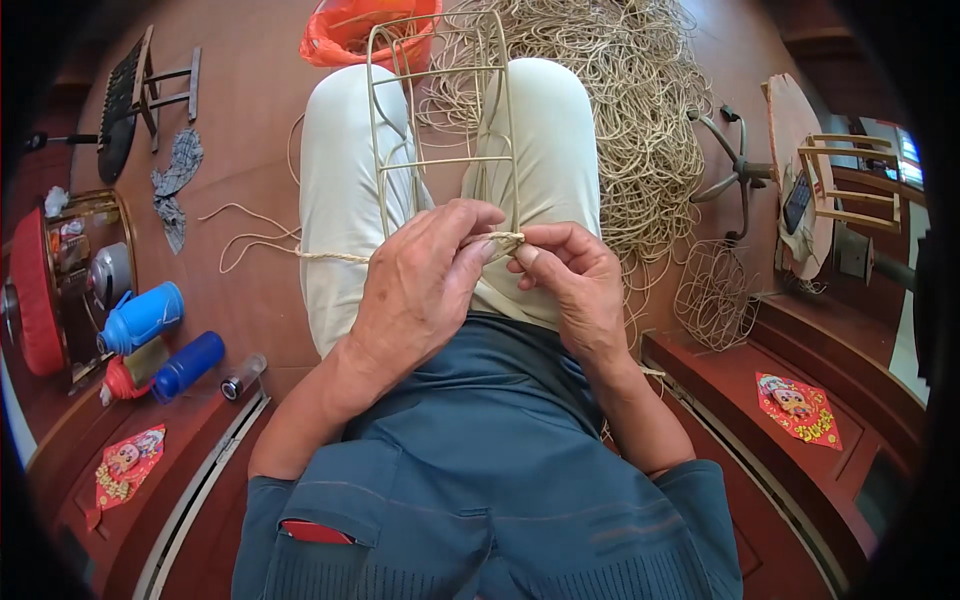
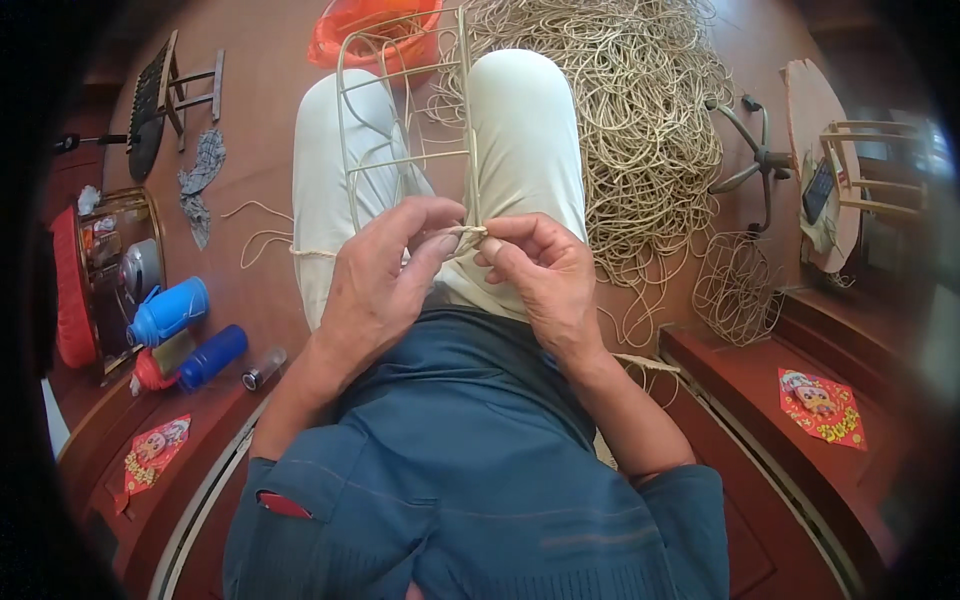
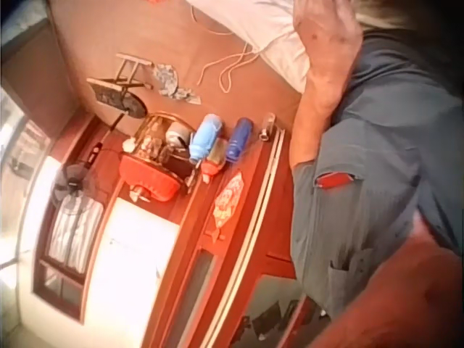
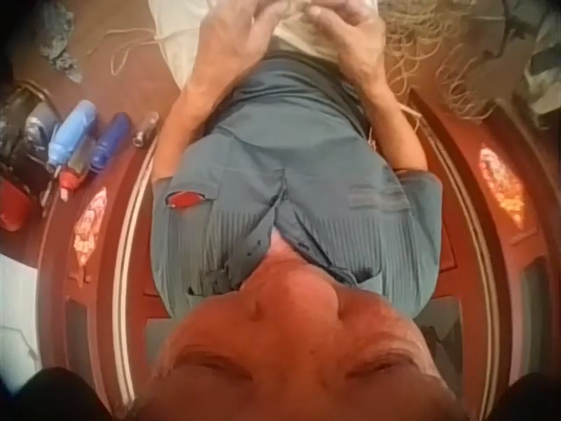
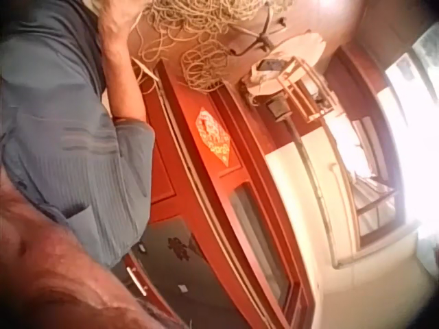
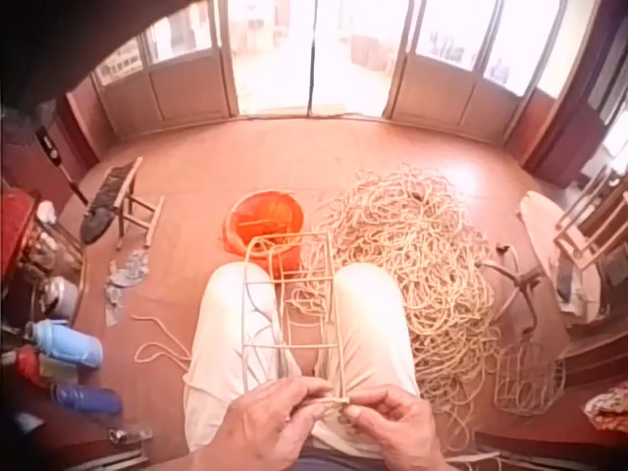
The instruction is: Weaving a basket frame using thin strips of material, likely bamboo or rattan.
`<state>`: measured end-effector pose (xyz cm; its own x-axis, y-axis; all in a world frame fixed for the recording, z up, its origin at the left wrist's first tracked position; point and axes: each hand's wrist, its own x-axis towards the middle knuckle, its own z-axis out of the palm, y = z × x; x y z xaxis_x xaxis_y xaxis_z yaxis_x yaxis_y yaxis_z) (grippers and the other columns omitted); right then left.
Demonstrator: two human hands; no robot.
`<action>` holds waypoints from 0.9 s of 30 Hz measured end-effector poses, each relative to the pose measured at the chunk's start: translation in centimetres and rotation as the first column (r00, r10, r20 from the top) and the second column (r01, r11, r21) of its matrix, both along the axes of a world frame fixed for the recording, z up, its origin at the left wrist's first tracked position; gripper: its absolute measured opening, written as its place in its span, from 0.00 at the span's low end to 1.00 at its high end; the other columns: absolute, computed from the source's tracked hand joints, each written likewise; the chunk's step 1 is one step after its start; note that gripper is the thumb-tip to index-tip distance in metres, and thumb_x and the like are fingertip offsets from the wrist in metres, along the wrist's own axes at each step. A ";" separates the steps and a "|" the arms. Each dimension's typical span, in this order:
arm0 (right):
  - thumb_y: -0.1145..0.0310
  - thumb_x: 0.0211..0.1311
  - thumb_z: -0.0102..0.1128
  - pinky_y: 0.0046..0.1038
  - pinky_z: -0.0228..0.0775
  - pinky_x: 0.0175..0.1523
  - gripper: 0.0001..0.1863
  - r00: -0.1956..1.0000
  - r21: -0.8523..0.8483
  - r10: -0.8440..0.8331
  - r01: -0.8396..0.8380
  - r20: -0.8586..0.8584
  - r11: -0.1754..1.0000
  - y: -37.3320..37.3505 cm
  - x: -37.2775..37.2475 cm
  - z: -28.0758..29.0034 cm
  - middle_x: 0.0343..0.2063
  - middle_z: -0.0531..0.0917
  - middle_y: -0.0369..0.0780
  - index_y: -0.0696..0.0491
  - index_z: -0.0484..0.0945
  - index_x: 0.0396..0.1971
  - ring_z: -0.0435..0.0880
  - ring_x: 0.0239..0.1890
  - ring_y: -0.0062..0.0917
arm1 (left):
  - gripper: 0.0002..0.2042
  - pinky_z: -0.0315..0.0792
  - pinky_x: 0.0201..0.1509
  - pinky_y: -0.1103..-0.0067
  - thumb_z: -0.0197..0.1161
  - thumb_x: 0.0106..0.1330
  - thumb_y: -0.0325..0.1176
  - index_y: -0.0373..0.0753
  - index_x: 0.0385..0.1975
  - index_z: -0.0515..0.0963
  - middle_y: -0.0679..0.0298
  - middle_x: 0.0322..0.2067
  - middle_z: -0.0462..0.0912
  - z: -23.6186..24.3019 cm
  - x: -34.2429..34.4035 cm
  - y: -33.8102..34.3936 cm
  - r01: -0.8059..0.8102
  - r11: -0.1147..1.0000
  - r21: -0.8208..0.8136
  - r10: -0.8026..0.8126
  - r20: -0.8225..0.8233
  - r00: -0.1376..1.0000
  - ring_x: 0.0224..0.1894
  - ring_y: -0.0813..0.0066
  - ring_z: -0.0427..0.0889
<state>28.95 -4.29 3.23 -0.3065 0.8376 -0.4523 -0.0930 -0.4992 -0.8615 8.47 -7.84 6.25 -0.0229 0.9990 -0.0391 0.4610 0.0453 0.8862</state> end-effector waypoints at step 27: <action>0.70 0.74 0.67 0.25 0.86 0.46 0.15 0.996 -0.153 -0.032 0.019 -0.084 0.988 0.8 -0.1 1.3 0.44 0.90 0.44 0.61 0.78 0.54 0.93 0.43 0.26 | 0.13 0.83 0.41 0.72 0.66 0.69 0.20 0.38 0.52 0.80 0.58 0.40 0.88 -0.8 1.1 0.1 -0.020 0.999 0.050 0.015 0.103 0.995 0.35 0.67 0.89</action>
